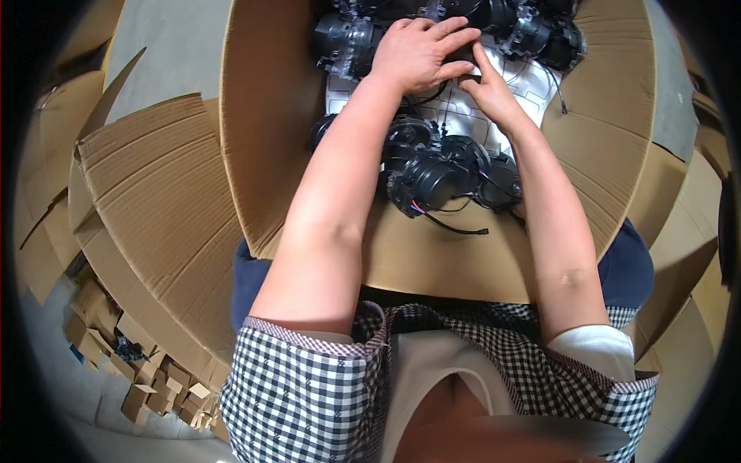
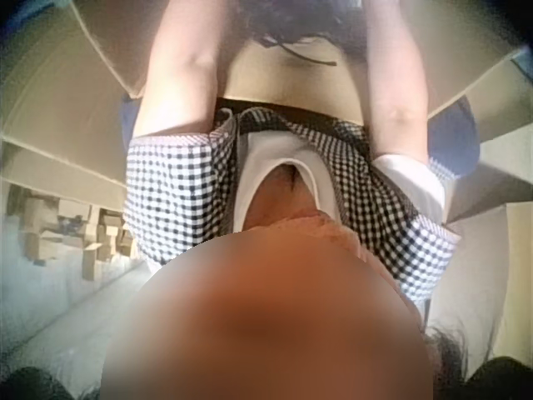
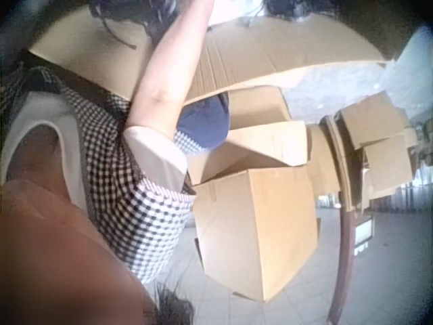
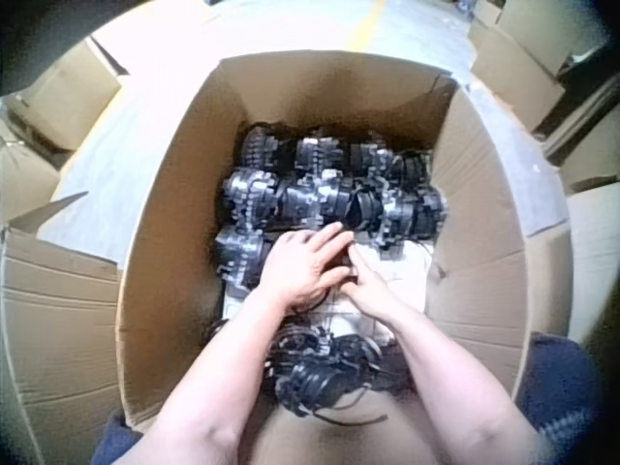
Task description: The person packs black plastic electronic components by hand, transferring them from a bulk container into the individual cells of a grid-partitioned shipping box.
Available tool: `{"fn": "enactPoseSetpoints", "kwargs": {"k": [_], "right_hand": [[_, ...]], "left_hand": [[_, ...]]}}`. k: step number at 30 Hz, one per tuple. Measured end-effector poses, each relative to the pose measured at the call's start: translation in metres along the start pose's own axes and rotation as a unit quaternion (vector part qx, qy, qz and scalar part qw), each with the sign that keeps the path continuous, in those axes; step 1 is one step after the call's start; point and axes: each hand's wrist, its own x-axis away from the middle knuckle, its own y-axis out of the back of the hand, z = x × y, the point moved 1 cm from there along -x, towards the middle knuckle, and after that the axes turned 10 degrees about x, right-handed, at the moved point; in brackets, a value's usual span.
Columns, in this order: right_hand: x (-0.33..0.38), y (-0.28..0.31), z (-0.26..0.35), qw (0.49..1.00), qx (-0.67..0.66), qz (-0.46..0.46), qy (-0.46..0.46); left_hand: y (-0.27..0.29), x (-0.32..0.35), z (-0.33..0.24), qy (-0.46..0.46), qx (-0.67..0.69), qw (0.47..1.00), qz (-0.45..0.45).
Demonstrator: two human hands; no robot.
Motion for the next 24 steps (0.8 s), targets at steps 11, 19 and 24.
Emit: {"fn": "enactPoseSetpoints", "kwargs": {"k": [11, 19, 24], "right_hand": [[0.083, 0.011, -0.008, 0.924, 0.218, 0.274, -0.156], [0.037, 0.07, 0.028, 0.966, 0.136, -0.16, -0.153], [0.007, 0.021, -0.016, 0.959, 0.114, -0.25, -0.07]], "left_hand": [[-0.007, -0.009, 0.001, -0.001, 0.003, 1.0, 0.006], [0.007, 0.001, 0.009, 0.033, 0.03, 0.999, 0.011], [0.003, -0.01, -0.002, 0.04, 0.064, 0.997, -0.003]]}}
